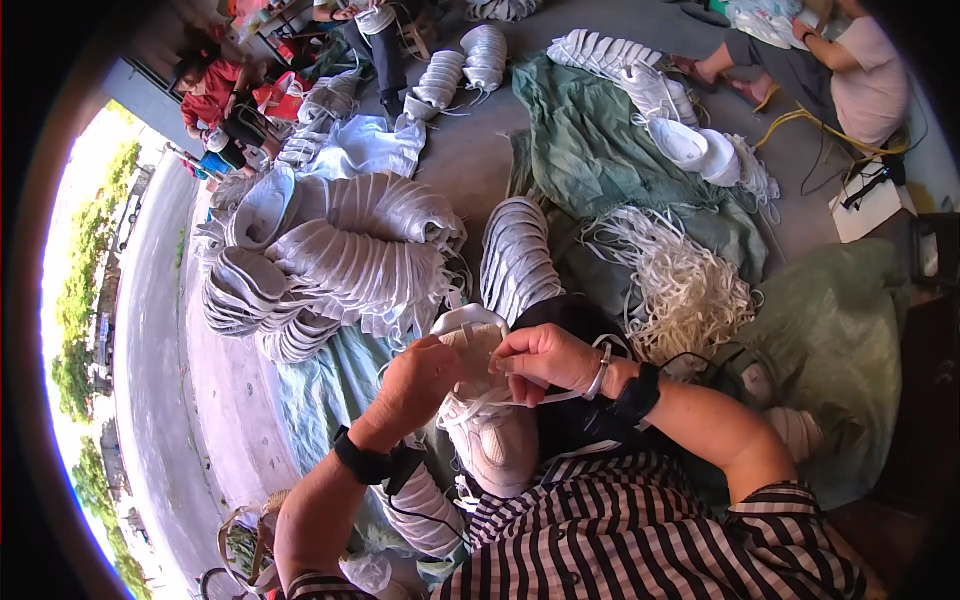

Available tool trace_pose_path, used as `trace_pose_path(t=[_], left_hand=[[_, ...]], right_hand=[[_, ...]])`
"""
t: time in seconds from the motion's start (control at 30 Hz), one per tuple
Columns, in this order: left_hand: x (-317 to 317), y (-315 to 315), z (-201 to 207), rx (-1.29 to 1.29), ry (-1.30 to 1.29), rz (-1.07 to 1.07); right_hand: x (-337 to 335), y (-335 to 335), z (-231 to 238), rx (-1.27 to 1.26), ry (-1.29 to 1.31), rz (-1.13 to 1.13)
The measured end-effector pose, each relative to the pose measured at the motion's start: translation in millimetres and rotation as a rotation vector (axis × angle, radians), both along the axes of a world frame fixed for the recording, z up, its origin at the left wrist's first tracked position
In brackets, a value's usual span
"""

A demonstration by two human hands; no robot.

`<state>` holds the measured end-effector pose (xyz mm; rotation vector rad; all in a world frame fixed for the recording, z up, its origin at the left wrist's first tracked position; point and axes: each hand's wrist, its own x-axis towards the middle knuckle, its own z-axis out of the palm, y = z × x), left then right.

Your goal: Lacing a white sneaker by hand in a production environment.

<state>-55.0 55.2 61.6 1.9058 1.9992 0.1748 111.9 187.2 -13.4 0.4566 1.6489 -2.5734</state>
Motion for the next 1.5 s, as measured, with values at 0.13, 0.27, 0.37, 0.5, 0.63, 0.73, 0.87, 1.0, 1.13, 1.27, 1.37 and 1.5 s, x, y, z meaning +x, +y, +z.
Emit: trace_pose_path(t=[0.13,0.27,0.37,0.5,0.63,0.73,0.87,1.0,1.13,1.27,1.37,1.5], left_hand=[[6,-13,1,0.056,-0.059,0.01],[6,-19,-5,0.125,-0.082,0.044],[10,-18,-14,0.134,-0.593,0.447],[13,-19,-16,0.282,-0.228,0.231],[17,-16,-4,0.276,-0.164,0.209],[19,-11,9,0.112,-0.066,0.169],[22,-3,14,-0.052,0.227,0.067],[22,-2,6,-0.006,0.15,0.068],[28,-14,-4,0.156,0.051,0.099],[39,-18,-11,0.239,-0.045,0.302],[53,-13,-21,0.331,0.019,0.365],[56,-13,-26,0.369,0.174,0.221]], right_hand=[[2,6,-2,-0.11,-0.013,-0.075],[1,1,-5,-0.048,0.01,-0.049],[1,-1,-6,-0.063,0.025,-0.04],[4,5,-8,-0.154,0.045,-0.096],[6,7,-9,-0.237,0.093,-0.088],[6,4,-10,-0.171,0.113,-0.069],[6,3,-9,-0.13,0.125,-0.061],[7,5,-9,-0.138,0.096,-0.067],[9,6,-10,-0.155,0.158,-0.077],[7,4,-11,-0.145,0.118,-0.08],[6,3,-8,-0.164,0.109,-0.09],[9,5,3,-0.063,0.096,-0.163]])
